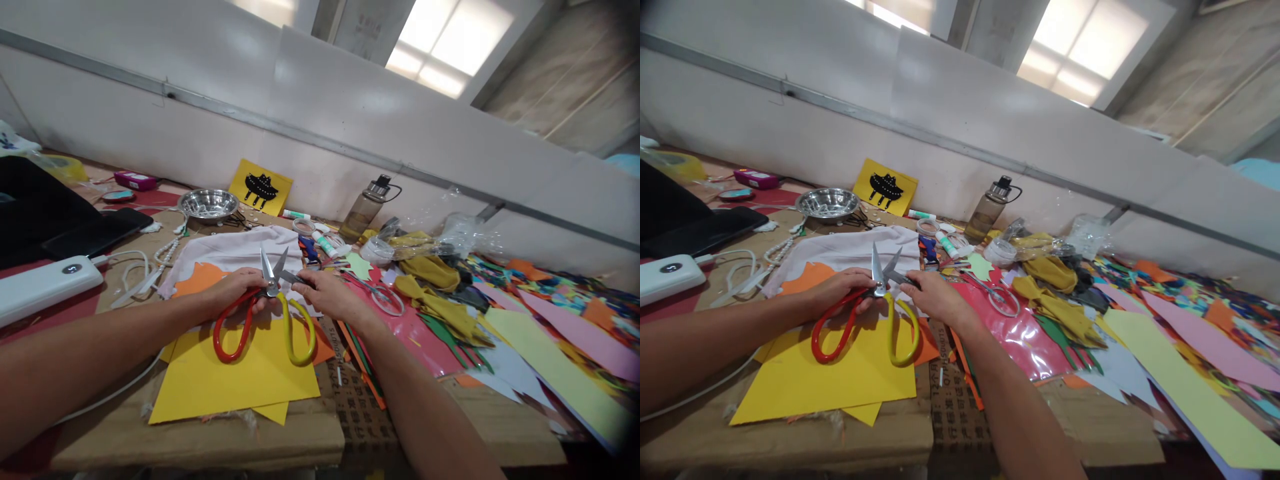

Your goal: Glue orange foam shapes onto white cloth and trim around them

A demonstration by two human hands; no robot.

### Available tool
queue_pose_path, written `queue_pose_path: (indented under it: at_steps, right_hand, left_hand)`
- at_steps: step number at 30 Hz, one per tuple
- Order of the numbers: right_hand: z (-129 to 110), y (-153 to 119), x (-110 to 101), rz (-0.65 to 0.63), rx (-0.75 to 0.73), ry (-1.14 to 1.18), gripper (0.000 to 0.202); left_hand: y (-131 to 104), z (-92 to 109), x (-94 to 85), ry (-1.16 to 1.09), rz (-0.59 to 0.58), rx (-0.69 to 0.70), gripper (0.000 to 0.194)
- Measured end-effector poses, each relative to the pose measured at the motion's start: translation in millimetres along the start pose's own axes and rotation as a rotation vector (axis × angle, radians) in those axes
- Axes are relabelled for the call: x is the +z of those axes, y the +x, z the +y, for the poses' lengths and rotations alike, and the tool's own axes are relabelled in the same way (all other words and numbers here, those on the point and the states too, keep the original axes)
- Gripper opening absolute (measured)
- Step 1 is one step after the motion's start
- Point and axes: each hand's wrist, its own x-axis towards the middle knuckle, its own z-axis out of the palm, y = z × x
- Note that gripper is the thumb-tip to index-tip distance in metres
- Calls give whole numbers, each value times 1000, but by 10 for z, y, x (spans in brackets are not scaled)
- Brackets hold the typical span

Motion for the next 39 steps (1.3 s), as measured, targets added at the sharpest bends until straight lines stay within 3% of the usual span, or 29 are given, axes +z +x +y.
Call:
queue_pose_path:
  at_steps: [4, 15, 21, 28, 39]
  right_hand:
    - [15, 8, 17, -3, -46, -4, 18]
    - [37, 56, 115, 3, -101, -63, 21]
    - [35, 51, 45, 41, -17, -45, 20]
    - [54, 99, 47, 283, 85, -208, 28]
    - [94, 178, 37, 250, 93, -281, 39]
  left_hand:
    - [-22, 40, 26, 58, 14, -24, 40]
    - [-25, 47, 27, 145, 35, -21, 44]
    - [4, 13, -9, 173, 1, -21, 43]
    - [26, -41, -42, 156, -9, -5, 44]
    - [26, -18, -15, 117, -1, -1, 40]
